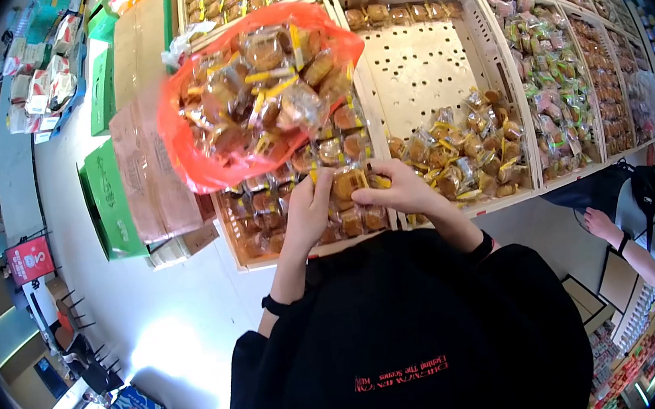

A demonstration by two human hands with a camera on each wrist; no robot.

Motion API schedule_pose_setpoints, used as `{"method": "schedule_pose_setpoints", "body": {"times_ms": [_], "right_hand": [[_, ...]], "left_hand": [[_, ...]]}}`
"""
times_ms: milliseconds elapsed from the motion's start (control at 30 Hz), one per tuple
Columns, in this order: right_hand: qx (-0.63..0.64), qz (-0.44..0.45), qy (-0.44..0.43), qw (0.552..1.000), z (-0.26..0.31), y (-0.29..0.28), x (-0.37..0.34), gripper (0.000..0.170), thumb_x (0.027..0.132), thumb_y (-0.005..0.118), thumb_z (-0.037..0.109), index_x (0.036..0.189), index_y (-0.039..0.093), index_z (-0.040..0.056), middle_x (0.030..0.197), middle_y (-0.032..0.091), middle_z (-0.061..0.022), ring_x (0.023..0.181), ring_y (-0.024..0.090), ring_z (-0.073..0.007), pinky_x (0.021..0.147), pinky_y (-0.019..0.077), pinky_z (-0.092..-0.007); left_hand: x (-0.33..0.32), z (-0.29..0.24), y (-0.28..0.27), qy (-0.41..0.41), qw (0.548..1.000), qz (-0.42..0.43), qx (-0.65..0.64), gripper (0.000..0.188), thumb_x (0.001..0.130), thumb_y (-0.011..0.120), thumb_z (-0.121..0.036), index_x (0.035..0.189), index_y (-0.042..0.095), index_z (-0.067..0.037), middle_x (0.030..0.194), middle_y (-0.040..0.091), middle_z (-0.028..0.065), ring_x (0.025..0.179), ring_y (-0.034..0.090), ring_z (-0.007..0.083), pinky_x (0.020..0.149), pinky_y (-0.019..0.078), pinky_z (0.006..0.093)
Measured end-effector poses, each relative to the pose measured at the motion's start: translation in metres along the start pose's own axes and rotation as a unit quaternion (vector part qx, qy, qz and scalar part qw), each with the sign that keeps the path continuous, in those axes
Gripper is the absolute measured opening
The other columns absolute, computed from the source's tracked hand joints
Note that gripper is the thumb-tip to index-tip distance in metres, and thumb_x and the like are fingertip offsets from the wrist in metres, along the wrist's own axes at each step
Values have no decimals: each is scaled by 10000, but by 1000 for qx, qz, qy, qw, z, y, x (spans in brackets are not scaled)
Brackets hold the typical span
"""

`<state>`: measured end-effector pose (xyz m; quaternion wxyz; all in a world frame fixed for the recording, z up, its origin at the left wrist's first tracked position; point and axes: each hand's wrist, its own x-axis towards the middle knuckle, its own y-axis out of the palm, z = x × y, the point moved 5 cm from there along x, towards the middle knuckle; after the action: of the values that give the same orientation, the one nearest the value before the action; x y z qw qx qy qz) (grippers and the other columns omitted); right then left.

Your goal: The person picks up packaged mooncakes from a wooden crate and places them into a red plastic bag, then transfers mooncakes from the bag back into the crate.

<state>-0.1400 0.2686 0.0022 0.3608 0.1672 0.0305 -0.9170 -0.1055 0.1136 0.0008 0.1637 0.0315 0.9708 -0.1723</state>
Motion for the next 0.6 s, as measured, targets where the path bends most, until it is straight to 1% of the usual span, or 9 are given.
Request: {"method": "schedule_pose_setpoints", "body": {"times_ms": [67,100,133,200,267,333,467,500,600], "right_hand": [[7,-23,-12,1000,-5,-16,5,396,788,674,269,1083,589,18,871,645,-48,780,572,-107,722,453,-263],[0,-35,-14,999,-9,-30,11,396,788,674,269,1083,589,18,871,645,-48,780,572,-107,722,453,-263],[11,-104,-35,994,-12,-51,16,384,789,672,260,1077,592,20,849,633,-28,748,559,-88,684,446,-247],[34,-238,-75,968,-14,-93,20,358,790,669,242,1065,599,23,807,609,10,683,534,-48,606,430,-216],[53,-309,32,949,-18,-144,31,337,798,660,256,1043,609,31,780,595,20,645,503,-37,571,407,-198],[27,-373,-20,927,-37,-197,57,328,802,656,295,1002,618,38,751,581,20,589,477,-42,534,393,-192],[2,-425,73,902,-90,-284,116,440,792,646,410,998,584,26,705,557,-3,600,543,-86,510,431,-232],[-14,-415,96,905,-96,-296,129,505,804,618,441,1066,551,14,760,577,-44,635,579,-113,512,449,-250],[-11,-397,143,907,-136,-333,170,539,816,598,446,1093,529,-11,808,576,-67,634,581,-121,516,465,-260]], "left_hand": [[1,-6,6,-47,986,-17,-158,408,971,324,-344,1044,532,0,618,521,50,456,478,61,406,364,185],[5,11,9,-71,980,24,-187,431,978,276,-353,1154,470,-11,591,517,37,442,459,53,395,341,175],[9,15,11,-43,977,33,-207,454,979,247,-361,1155,467,-5,582,536,37,429,443,51,389,324,172],[13,27,10,-61,985,44,-157,457,979,244,-360,1146,465,4,585,548,40,433,451,55,401,334,169],[15,29,8,-92,983,38,-152,456,980,241,-353,1123,470,15,589,557,42,442,460,60,417,346,168],[17,33,10,-98,976,42,-188,456,981,233,-348,1115,475,16,588,556,38,456,470,59,433,353,161],[27,39,11,-141,972,37,-186,457,980,229,-345,1104,490,10,597,557,35,473,462,44,444,341,154],[29,40,13,-157,970,38,-184,455,980,231,-342,1102,493,9,601,558,35,471,452,42,440,333,157],[33,46,15,-173,968,45,-179,439,979,259,-350,1112,495,-4,612,561,33,475,435,39,440,320,163]]}}
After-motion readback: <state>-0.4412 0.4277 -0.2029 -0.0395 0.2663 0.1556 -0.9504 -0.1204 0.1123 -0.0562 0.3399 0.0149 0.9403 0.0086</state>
